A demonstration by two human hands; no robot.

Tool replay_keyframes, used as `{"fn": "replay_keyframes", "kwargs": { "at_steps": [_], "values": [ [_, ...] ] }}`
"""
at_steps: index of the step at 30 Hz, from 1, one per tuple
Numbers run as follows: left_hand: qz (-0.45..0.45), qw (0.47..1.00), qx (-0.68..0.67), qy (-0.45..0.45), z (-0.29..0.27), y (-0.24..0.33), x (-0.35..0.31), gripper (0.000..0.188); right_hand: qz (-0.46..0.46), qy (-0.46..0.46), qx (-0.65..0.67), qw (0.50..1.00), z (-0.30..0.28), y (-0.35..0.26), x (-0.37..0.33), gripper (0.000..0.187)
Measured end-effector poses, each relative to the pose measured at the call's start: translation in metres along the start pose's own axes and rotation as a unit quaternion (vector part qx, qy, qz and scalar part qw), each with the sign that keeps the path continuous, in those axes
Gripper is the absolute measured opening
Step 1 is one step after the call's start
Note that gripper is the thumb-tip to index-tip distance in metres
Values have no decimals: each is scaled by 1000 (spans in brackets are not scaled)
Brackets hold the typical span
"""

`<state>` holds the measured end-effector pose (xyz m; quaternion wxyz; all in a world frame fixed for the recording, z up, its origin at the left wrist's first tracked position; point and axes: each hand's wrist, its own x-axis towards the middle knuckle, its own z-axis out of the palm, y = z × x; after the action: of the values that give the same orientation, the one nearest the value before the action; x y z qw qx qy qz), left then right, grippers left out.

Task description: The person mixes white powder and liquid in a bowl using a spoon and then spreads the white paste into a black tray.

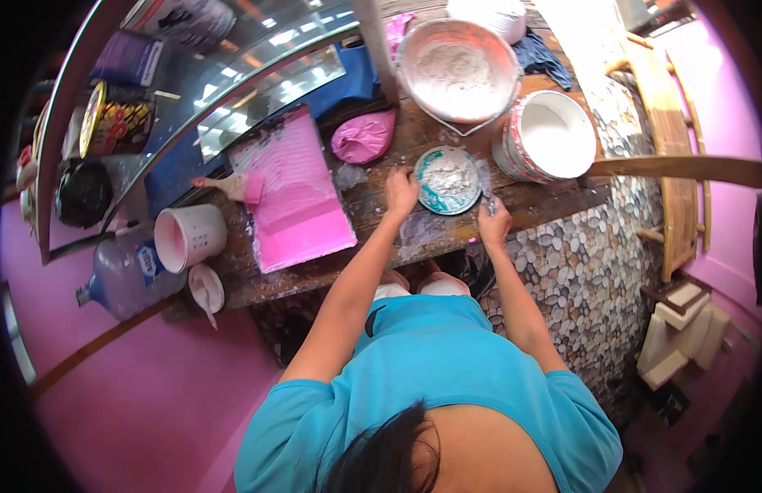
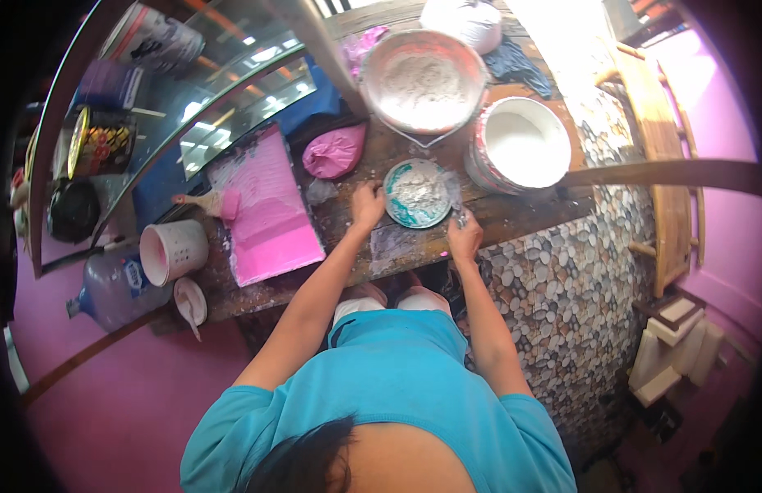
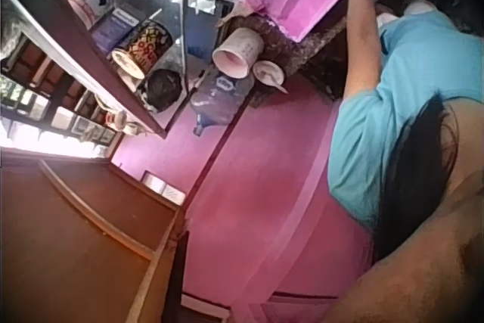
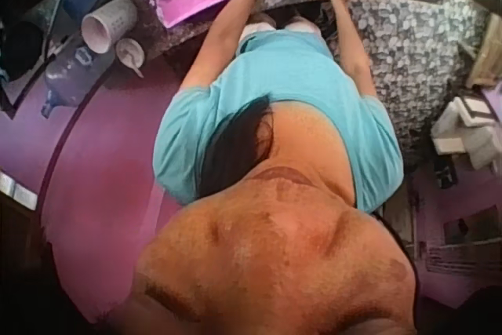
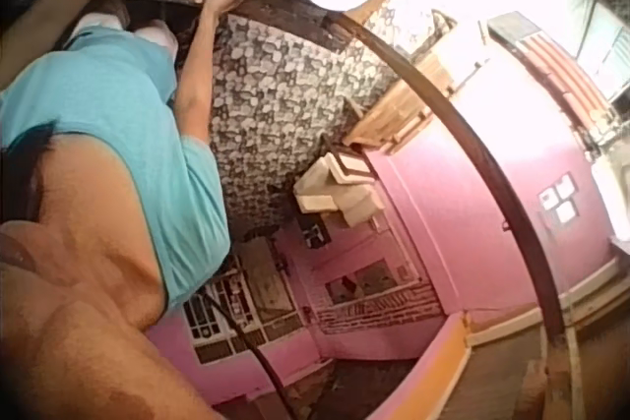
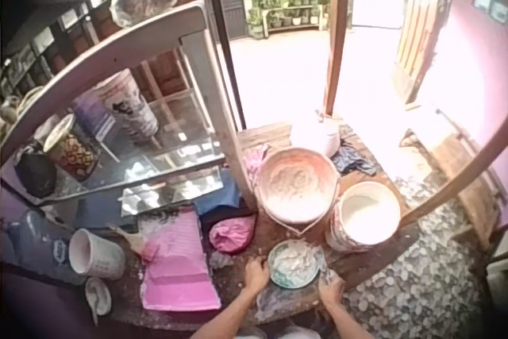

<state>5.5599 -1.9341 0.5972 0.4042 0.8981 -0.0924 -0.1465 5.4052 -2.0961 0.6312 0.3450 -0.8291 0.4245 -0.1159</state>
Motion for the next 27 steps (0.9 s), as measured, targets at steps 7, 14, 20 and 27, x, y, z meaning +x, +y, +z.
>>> {"fn": "replay_keyframes", "kwargs": {
  "at_steps": [7, 14, 20, 27],
  "values": [
    [-149, 986, -62, 44, 23, 2, -1, 16, -24, 37, -95, 994, 26, 28, 4, 27],
    [-174, 976, -105, 80, 28, 5, -30, 18, -9, 2, -44, 999, 17, 17, 4, 25],
    [-153, 967, -190, 79, 4, -5, -47, 18, -5, -43, 7, 999, 14, 8, -5, 22],
    [-184, 953, -242, -13, -47, -9, -76, 23, 8, -80, 30, 996, 1, -21, -34, 25]
  ]
}}
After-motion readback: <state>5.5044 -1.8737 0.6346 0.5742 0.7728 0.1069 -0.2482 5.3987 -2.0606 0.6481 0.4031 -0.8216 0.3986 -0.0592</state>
